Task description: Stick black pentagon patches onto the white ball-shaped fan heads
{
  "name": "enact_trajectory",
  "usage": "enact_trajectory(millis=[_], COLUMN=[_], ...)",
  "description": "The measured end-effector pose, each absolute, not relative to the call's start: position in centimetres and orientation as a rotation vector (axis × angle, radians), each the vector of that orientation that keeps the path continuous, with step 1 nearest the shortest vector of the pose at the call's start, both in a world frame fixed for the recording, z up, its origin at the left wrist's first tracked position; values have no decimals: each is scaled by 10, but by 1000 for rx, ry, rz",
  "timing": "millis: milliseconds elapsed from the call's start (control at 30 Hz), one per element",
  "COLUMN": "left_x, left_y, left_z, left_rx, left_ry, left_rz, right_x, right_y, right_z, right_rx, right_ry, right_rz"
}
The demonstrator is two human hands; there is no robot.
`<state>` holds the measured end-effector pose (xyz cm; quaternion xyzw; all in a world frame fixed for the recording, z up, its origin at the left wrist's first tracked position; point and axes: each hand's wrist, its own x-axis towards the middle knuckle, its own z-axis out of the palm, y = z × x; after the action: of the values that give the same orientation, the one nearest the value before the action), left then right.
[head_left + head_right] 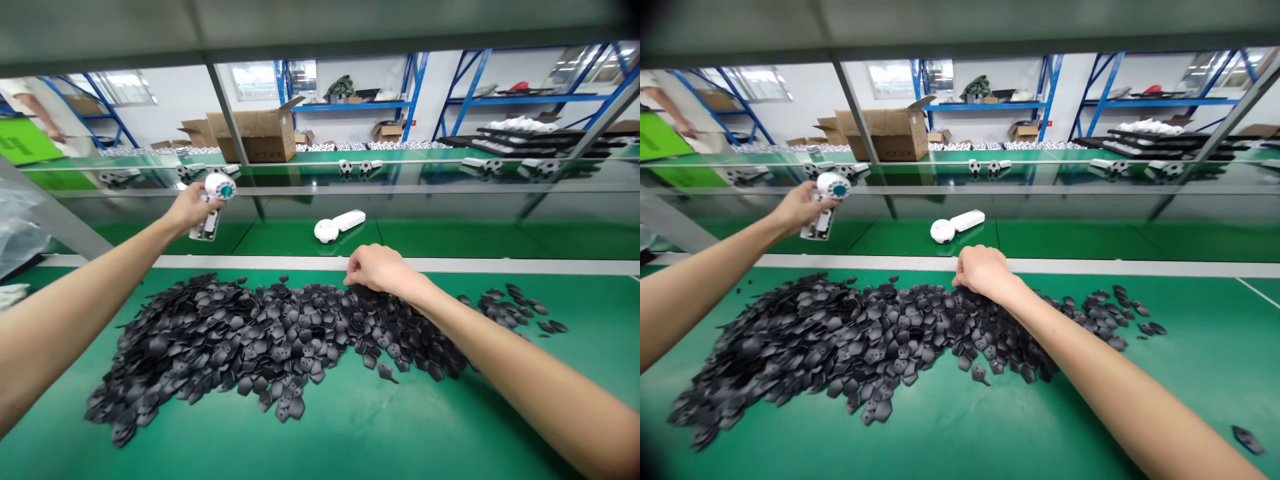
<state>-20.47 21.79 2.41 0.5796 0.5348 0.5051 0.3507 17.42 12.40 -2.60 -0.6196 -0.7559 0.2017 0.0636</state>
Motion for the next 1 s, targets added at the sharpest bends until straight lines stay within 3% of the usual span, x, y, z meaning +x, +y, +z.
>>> enact_trajectory(millis=[233, 467, 667, 767, 1000], left_x=[-108, -27, -9, -9, -15], left_y=[146, 53, 22, 17, 12], left_z=[50, 31, 12, 5, -6], left_rx=[1206, 897, 959, 1051, 1454], left_ry=[1039, 801, 895, 950, 1000], left_rz=[1283, 967, 1046, 1094, 1122], right_x=[186, 217, 221, 213, 194], right_y=[109, 62, 34, 25, 11], right_z=[-14, 1, 25, 35, 33], right_rx=[-1521, -1204, -1001, -908, -812], right_ry=[-2046, -1595, -1412, -1432, -1353], right_rz=[908, 1216, 1379, 1304, 1380])
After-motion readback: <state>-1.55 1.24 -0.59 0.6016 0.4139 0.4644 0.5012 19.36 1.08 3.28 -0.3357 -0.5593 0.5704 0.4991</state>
